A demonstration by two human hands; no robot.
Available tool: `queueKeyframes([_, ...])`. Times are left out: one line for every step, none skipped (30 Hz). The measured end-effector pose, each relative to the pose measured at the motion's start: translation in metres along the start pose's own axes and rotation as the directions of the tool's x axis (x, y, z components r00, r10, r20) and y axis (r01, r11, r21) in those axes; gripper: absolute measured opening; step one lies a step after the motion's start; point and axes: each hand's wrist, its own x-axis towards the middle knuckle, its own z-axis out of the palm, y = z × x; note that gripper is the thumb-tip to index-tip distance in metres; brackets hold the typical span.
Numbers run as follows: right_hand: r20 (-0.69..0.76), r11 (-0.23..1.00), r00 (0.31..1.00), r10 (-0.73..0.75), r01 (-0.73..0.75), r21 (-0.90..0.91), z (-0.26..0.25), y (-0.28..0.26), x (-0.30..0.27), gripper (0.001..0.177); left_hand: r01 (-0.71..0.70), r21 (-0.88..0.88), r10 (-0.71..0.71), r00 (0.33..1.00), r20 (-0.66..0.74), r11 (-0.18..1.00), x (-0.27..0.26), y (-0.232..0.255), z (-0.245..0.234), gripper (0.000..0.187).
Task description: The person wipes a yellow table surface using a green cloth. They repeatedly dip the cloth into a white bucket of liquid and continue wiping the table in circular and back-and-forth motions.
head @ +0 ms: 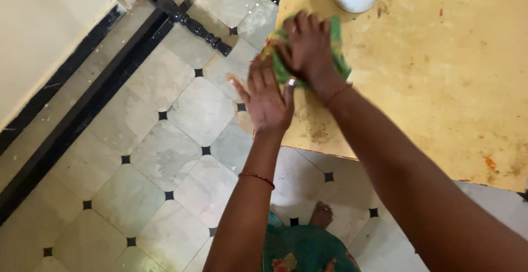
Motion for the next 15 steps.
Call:
queueKeyframes([0.003,0.999,1.000,0.012,-0.012,-0.044,0.005,0.007,0.007,0.048,-0.023,-0.046,0.025,0.999,0.039,0.999,0.001,-0.001,-0.003,0.071])
queueKeyframes([0.028,0.998,0.997,0.065,-0.065,-0.002,0.010,0.011,0.010,0.050,-0.044,-0.097,0.051,0.996,0.079,0.994,0.000,0.000,-0.007,0.071])
queueKeyframes([0.054,0.992,0.992,0.117,-0.119,0.039,0.015,0.013,0.011,0.053,-0.062,-0.149,0.080,0.990,0.116,0.987,-0.002,0.000,-0.009,0.072])
queueKeyframes([0.092,0.982,0.981,0.169,-0.176,0.073,0.016,0.013,0.005,0.056,-0.072,-0.184,0.091,0.991,0.101,0.980,-0.005,0.001,-0.011,0.073])
queueKeyframes([0.091,0.985,0.984,0.152,-0.158,0.065,0.016,0.011,-0.003,0.056,-0.082,-0.220,0.102,0.991,0.085,0.972,-0.005,0.001,-0.013,0.074])
queueKeyframes([0.078,0.989,0.988,0.134,-0.138,0.052,0.014,0.007,-0.010,0.057,-0.101,-0.255,0.120,0.991,0.058,0.962,-0.001,0.001,-0.015,0.074])
queueKeyframes([0.066,0.992,0.991,0.115,-0.118,0.039,0.010,0.003,-0.015,0.058,-0.122,-0.269,0.139,0.989,0.043,0.955,-0.002,0.001,-0.018,0.075])
queueKeyframes([0.117,0.992,0.986,0.119,-0.123,0.034,0.003,0.000,-0.021,0.061,-0.144,-0.281,0.157,0.987,0.024,0.949,-0.002,0.002,-0.020,0.075])
queueKeyframes([0.169,0.991,0.978,0.122,-0.129,0.029,-0.006,-0.006,-0.032,0.064,-0.166,-0.292,0.175,0.985,0.004,0.942,-0.001,0.003,-0.022,0.076])
queueKeyframes([0.229,0.990,0.964,0.133,-0.142,0.022,-0.016,-0.013,-0.048,0.067,-0.172,-0.306,0.183,0.983,0.008,0.936,-0.004,0.003,-0.023,0.077])
queueKeyframes([0.249,0.990,0.959,0.132,-0.141,0.022,-0.027,-0.020,-0.065,0.068,-0.177,-0.320,0.191,0.982,0.011,0.931,-0.005,0.003,-0.023,0.077])
queueKeyframes([0.260,0.990,0.957,0.126,-0.137,0.023,-0.037,-0.027,-0.077,0.068,-0.188,-0.329,0.201,0.980,0.005,0.925,-0.003,0.002,-0.023,0.078])
queueKeyframes([0.270,0.991,0.955,0.120,-0.132,0.025,-0.047,-0.033,-0.088,0.068,-0.196,-0.340,0.212,0.977,0.011,0.920,-0.003,0.003,-0.023,0.076])
queueKeyframes([0.286,0.990,0.951,0.113,-0.132,0.048,-0.056,-0.040,-0.102,0.066,-0.200,-0.350,0.222,0.975,0.023,0.915,-0.005,0.002,-0.022,0.075])
queueKeyframes([0.302,0.989,0.947,0.105,-0.132,0.071,-0.064,-0.044,-0.116,0.064,-0.204,-0.361,0.232,0.972,0.036,0.910,-0.008,0.001,-0.020,0.073])
